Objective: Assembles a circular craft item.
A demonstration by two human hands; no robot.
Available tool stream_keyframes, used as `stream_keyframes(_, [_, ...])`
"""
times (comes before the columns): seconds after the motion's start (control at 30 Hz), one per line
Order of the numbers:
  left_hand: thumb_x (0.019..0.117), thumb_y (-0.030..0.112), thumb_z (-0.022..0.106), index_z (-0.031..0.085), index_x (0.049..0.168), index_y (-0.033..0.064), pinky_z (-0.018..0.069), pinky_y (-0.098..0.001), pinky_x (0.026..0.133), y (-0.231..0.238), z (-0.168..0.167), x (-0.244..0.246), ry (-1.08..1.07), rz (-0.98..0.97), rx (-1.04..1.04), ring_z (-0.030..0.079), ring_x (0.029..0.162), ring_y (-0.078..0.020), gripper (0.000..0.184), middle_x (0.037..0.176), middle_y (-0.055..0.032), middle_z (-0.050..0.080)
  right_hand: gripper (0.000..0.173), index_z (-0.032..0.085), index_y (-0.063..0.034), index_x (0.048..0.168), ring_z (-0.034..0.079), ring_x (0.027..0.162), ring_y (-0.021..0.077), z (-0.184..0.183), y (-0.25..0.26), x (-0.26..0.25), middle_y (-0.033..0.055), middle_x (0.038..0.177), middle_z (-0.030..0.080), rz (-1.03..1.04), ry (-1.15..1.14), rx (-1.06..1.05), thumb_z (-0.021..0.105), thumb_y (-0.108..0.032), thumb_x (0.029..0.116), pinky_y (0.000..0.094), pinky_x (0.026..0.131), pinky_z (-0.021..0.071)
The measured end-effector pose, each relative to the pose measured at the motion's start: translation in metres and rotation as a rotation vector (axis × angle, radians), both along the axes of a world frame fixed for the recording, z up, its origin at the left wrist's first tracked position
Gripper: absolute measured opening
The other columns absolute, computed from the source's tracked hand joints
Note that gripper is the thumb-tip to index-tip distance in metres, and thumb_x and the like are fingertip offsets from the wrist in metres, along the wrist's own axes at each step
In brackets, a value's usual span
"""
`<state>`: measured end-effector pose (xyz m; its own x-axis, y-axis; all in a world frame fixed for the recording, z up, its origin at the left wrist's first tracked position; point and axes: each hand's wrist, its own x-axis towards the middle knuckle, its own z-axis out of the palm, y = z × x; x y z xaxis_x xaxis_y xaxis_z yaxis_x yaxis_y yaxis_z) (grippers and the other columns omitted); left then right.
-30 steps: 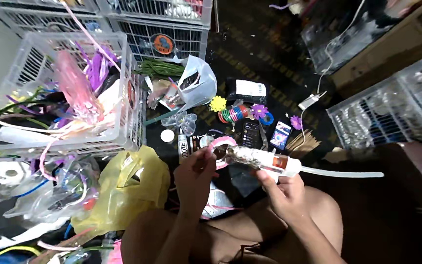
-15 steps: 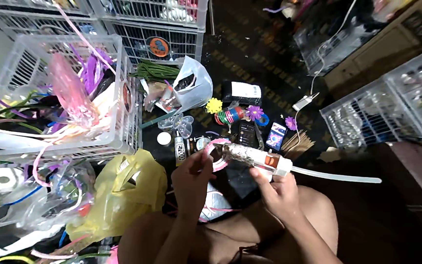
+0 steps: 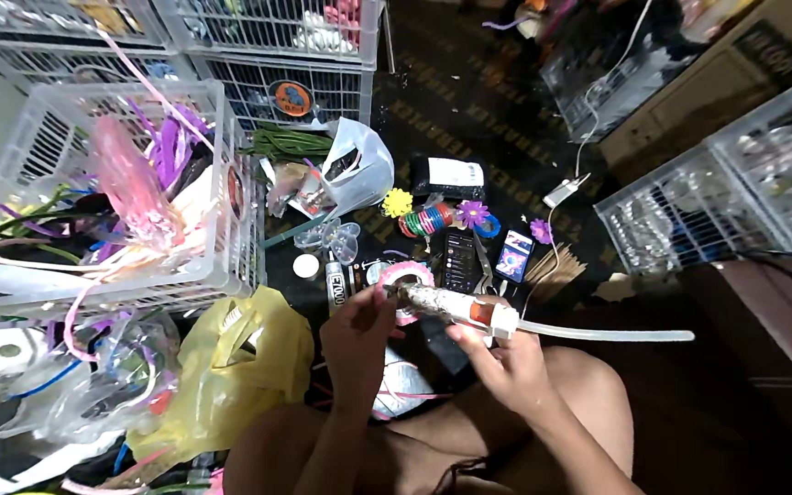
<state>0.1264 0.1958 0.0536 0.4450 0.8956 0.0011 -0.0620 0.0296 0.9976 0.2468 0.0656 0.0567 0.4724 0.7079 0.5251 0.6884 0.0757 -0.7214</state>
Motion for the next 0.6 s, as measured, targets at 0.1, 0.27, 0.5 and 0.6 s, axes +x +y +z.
stream_keyframes(0.1, [0.0910, 0.003, 0.071, 0.070, 0.104, -0.0043, 0.0616, -0.0201, 0.064, 0.0008, -0.0004, -0.0002, 0.015, -0.005, 0.018, 0.070, 0.067, -0.0029, 0.015, 0.084, -0.0004, 0.073, 0.038, 0.066, 0.0034, 0.111, 0.064, 0.101, -0.0060, -0.0008, 0.0008, 0.0004, 0.0043, 0.106, 0.071, -0.018, -0.006, -0.006, 0.060, -0.033, 0.1041, 0.0141, 0.092, 0.0528])
stream_keyframes(0.27, [0.0909, 0.004, 0.072, 0.070, 0.103, -0.0037, 0.0617, -0.0209, 0.064, 0.0019, -0.0004, -0.0005, 0.046, -0.002, 0.038, 0.070, 0.067, -0.0034, 0.015, 0.082, -0.0001, 0.073, 0.037, 0.067, 0.0060, 0.109, 0.064, 0.097, -0.0096, 0.0006, 0.0012, 0.0010, 0.0019, 0.104, 0.072, -0.104, 0.026, 0.012, 0.061, -0.031, 0.1025, 0.0119, 0.089, 0.0534])
stream_keyframes(0.5, [0.0908, 0.003, 0.071, 0.070, 0.104, -0.0041, 0.0626, -0.0211, 0.064, 0.0010, -0.0012, 0.0006, 0.028, 0.008, 0.055, 0.071, 0.068, -0.0036, 0.015, 0.083, -0.0004, 0.074, 0.038, 0.067, 0.0052, 0.110, 0.065, 0.100, -0.0060, -0.0017, 0.0049, -0.0031, 0.0042, 0.106, 0.072, -0.076, 0.034, 0.029, 0.060, -0.032, 0.1035, 0.0145, 0.092, 0.0540])
stream_keyframes(0.6, [0.0900, 0.002, 0.072, 0.070, 0.103, -0.0033, 0.0617, -0.0199, 0.064, 0.0009, 0.0013, 0.0005, 0.027, 0.015, 0.027, 0.070, 0.067, -0.0027, 0.014, 0.082, 0.0008, 0.073, 0.038, 0.066, 0.0067, 0.110, 0.064, 0.099, -0.0072, -0.0021, 0.0039, -0.0016, 0.0041, 0.105, 0.072, -0.124, 0.045, 0.035, 0.061, -0.030, 0.1029, 0.0134, 0.091, 0.0538])
